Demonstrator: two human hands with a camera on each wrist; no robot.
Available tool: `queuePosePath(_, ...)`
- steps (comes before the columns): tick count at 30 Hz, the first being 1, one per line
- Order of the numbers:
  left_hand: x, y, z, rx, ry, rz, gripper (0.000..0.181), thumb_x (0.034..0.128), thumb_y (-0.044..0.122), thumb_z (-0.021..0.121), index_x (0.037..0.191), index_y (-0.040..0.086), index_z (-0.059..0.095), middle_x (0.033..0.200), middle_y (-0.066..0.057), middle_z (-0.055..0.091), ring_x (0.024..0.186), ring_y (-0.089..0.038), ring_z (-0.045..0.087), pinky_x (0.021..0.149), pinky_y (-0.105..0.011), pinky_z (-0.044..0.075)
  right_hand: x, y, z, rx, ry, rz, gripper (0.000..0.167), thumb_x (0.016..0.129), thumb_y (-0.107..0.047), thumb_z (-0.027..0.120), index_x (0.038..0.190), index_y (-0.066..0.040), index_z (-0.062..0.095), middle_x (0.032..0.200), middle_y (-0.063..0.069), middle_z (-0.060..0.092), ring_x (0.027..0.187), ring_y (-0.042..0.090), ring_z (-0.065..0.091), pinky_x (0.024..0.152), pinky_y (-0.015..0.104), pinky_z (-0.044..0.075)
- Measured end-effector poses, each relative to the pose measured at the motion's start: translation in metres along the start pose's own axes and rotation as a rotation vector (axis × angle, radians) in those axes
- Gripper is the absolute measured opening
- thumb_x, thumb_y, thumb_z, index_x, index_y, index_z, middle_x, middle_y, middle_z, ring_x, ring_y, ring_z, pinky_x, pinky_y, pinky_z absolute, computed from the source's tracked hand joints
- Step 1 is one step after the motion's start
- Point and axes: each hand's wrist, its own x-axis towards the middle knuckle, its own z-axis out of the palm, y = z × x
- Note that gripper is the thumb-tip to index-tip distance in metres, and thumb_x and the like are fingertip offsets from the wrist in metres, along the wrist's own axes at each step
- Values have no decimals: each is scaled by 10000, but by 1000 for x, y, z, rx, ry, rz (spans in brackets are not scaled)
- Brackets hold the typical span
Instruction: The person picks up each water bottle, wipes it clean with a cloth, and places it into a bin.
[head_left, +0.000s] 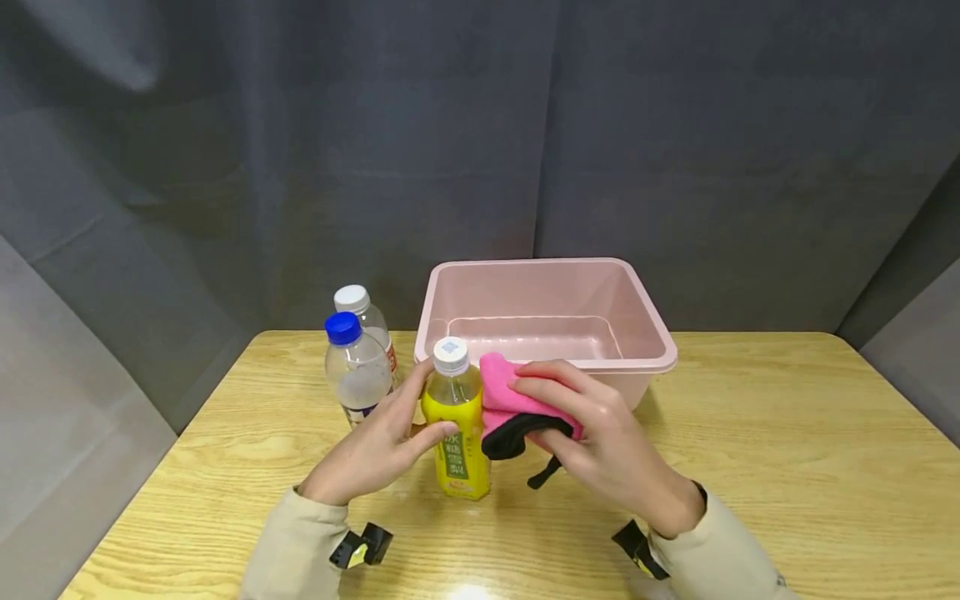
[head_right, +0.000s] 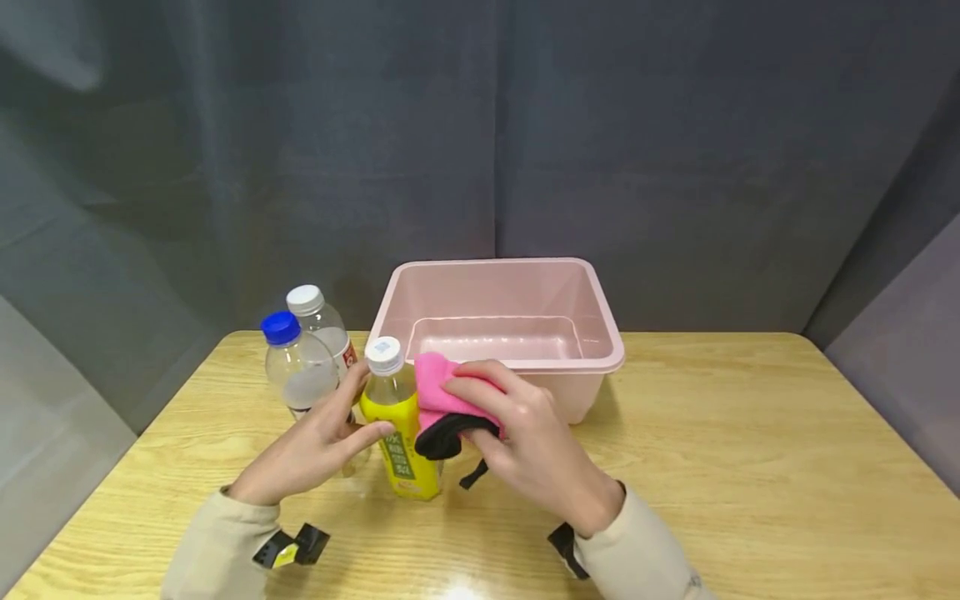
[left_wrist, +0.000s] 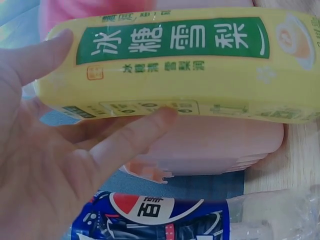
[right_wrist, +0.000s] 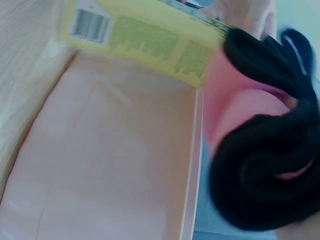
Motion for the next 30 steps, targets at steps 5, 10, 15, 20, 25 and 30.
queuePosePath(5, 1, 1, 1, -18, -3, 0, 683, 1031, 182, 618, 1583, 92, 226, 1553, -193, 393, 1371, -384, 453, 1039, -562, 463, 4, -3, 1, 122, 139, -56, 316, 948, -193, 744, 1205, -14, 702, 1213, 191, 638, 1126, 290, 612, 998, 219, 472)
queuePosePath(10, 2, 1, 2, -37, -7, -1, 673, 1031, 163, 616, 1578, 84, 231, 1510, -197, 441, 1339, -375, 490, 1014, -541, 491, 3, -2, 4, 113, 124, -78, 395, 990, -351, 654, 1193, -14, 699, 1226, 191, 627, 1137, 295, 606, 1013, 222, 462)
queuePosePath(15, 2, 0, 2, -36, -5, 8, 672, 1031, 158, 615, 1577, 85, 230, 1502, -203, 449, 1323, -372, 507, 1007, -525, 501, 2, -1, 3, 101, 93, -69, 330, 958, -252, 723, 1188, -18, 701, 1232, 188, 625, 1140, 316, 609, 1017, 227, 464)
queuePosePath(20, 3, -1, 2, -51, -10, 13, 673, 1034, 156, 610, 1582, 85, 226, 1512, -206, 436, 1335, -370, 496, 1007, -509, 504, 0, 0, 3, 48, 27, -62, 430, 764, 125, 772, 1161, -29, 712, 1230, 153, 631, 1097, 312, 636, 1003, 213, 475)
queuePosePath(25, 4, 0, 3, -49, -3, 6, 675, 1026, 149, 623, 1577, 90, 238, 1510, -200, 440, 1340, -371, 490, 1006, -512, 504, 0, 1, 2, -48, -40, -88, 464, 730, 184, 700, 1130, -53, 716, 1211, 99, 644, 1021, 246, 662, 965, 226, 500)
queuePosePath(30, 3, -1, 2, -27, 5, 15, 685, 1021, 171, 635, 1574, 78, 241, 1511, -197, 442, 1349, -374, 480, 1028, -540, 479, -4, 5, 4, -63, -167, -32, 451, 721, 183, 719, 1101, -59, 737, 1167, 65, 657, 984, 202, 653, 874, 319, 569)
